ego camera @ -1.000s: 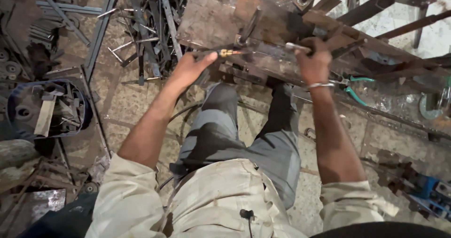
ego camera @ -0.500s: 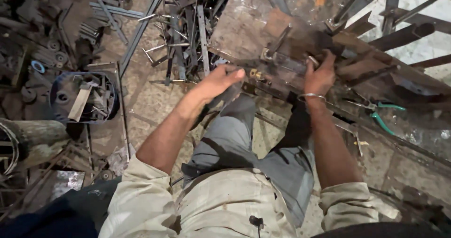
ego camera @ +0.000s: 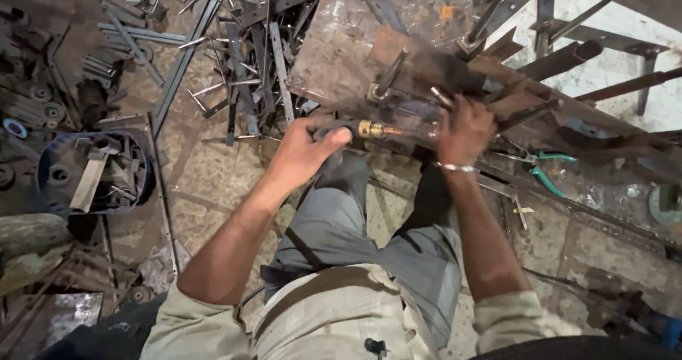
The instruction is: Connecting metal pieces using a welding torch and pliers to assemble a frame.
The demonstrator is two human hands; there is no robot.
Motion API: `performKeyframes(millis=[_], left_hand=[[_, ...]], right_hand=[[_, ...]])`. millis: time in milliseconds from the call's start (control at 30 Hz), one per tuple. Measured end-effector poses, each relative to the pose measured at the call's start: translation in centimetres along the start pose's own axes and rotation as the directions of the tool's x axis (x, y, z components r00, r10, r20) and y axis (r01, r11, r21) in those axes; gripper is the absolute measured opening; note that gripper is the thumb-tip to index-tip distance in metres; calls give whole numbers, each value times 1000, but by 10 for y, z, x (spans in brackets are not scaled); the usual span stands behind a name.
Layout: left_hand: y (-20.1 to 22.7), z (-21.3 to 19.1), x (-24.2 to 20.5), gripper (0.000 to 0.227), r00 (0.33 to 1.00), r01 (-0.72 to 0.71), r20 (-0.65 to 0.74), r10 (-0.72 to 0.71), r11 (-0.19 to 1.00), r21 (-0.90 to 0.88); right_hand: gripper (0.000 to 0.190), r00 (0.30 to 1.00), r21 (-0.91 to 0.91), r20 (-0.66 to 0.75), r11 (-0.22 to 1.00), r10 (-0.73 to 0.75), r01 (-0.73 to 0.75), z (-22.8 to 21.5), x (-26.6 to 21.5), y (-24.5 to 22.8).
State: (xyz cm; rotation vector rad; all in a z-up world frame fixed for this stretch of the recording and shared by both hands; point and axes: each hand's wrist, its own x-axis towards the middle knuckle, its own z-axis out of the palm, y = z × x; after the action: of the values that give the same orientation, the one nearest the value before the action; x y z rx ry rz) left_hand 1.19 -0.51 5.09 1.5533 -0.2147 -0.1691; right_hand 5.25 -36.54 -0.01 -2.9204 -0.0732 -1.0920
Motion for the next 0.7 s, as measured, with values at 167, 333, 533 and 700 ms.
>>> performKeyframes(millis=[167,333,533,700], left_hand=[[8,-8,-1,50,998,-60,3,61,998,-31],[3,-8,6,51,1000,-23,2,23,999,28],[-15,1,13,59,999,-52,-9,53,996,75],[-10,-14,18,64,976,195,91,-197,980,22]], right_hand=[[30,988,-6,88,992,128,-128,-70,-40,78],[65,972,-194,234,981,30,17,-98,-84,218],[75,810,-317,569,947,142,57,-91,-95,249],[72,802,-289,588,954,109,82,-108,-72,210]])
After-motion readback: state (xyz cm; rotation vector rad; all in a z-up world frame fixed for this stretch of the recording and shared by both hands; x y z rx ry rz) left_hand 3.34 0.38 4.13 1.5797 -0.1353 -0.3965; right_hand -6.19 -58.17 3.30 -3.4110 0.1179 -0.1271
